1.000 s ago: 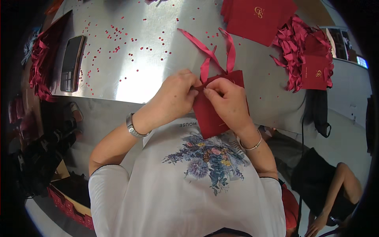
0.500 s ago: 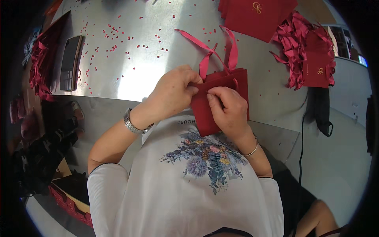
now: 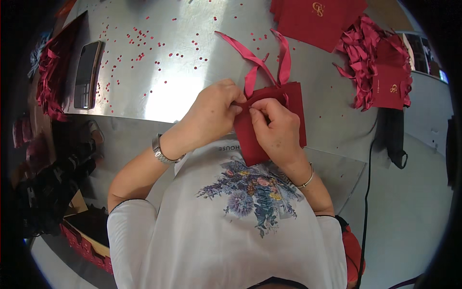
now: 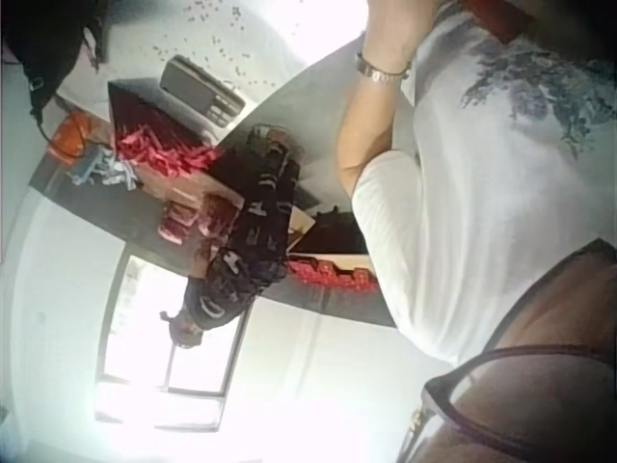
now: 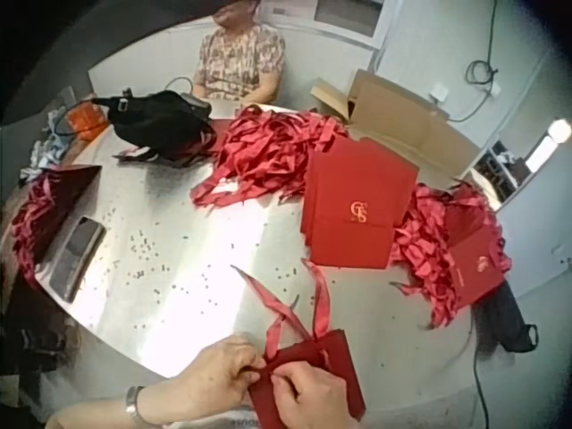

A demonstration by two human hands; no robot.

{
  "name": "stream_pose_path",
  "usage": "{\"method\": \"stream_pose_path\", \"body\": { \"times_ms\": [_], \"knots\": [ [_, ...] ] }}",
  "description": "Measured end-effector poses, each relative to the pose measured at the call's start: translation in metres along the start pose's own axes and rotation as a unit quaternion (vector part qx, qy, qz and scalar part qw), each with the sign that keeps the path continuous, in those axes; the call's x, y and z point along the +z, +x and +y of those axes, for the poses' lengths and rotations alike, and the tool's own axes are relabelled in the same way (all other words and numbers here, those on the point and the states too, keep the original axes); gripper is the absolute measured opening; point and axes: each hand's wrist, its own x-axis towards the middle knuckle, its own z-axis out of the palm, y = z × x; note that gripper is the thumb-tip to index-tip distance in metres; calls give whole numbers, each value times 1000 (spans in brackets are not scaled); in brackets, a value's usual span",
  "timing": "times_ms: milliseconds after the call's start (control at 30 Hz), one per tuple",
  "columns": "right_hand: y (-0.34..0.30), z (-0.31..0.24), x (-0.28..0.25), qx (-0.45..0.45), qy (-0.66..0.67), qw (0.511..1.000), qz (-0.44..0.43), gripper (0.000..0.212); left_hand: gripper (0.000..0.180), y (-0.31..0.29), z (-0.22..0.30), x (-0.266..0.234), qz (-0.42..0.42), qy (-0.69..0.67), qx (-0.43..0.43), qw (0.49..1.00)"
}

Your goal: The person attaches ribbon handles to small gift bags by threading ribbons into the bags by hand.

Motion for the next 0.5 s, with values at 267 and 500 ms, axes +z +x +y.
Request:
{"method": "stream_pose_path", "body": {
  "times_ms": [267, 500],
  "knots": [
    [1, -6, 8, -143, -213, 967, 9, 10, 12, -4, 1, 4, 17, 42, 48, 998],
    [11, -1, 5, 2, -45, 998, -34, 8, 12, -5, -4, 9, 43, 46, 91, 994]
  ]
}}
